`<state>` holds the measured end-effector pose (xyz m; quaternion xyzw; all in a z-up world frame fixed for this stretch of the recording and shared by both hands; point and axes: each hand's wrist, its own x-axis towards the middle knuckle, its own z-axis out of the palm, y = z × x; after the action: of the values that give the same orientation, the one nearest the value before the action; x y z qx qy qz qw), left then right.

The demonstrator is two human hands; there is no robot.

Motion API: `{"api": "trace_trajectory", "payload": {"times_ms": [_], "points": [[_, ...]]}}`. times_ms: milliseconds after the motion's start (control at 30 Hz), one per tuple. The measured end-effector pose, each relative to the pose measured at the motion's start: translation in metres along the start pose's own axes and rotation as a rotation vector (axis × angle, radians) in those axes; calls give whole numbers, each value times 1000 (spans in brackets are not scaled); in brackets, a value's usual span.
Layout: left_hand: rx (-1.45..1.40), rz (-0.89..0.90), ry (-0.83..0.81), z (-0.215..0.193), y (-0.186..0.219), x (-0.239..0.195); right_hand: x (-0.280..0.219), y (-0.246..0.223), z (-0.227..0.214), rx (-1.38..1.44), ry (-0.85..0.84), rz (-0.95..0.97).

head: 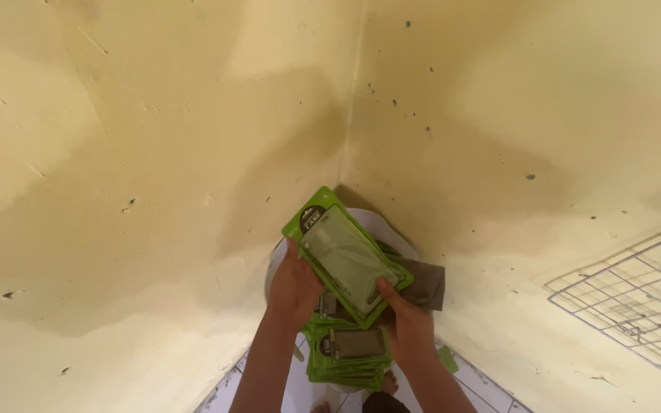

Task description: The person repeatedly picks packaged phone cases from a white bucket on the floor and hangs them on a wall-mounted wire rack. The person handles the items one at a time, moving between the bucket and the rack to fill available hooks.

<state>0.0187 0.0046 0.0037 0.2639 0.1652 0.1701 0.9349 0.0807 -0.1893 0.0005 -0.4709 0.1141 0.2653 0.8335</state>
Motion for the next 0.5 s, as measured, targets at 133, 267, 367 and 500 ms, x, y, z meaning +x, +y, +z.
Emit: {"api": "trace_trajectory", "payload": {"times_ms": [133, 267, 367, 500], "points": [[-94, -25, 17, 14, 14, -9, -1, 11, -10, 109, -89, 176], [-48, -40, -37, 33, 24, -7, 12, 23, -44, 82, -84, 234], [-29, -108, -76, 33, 34, -4, 25, 1, -69, 106, -53, 283], [38, -213, -124, 25, 38, 2, 23, -69, -65, 126, 8, 56]]}}
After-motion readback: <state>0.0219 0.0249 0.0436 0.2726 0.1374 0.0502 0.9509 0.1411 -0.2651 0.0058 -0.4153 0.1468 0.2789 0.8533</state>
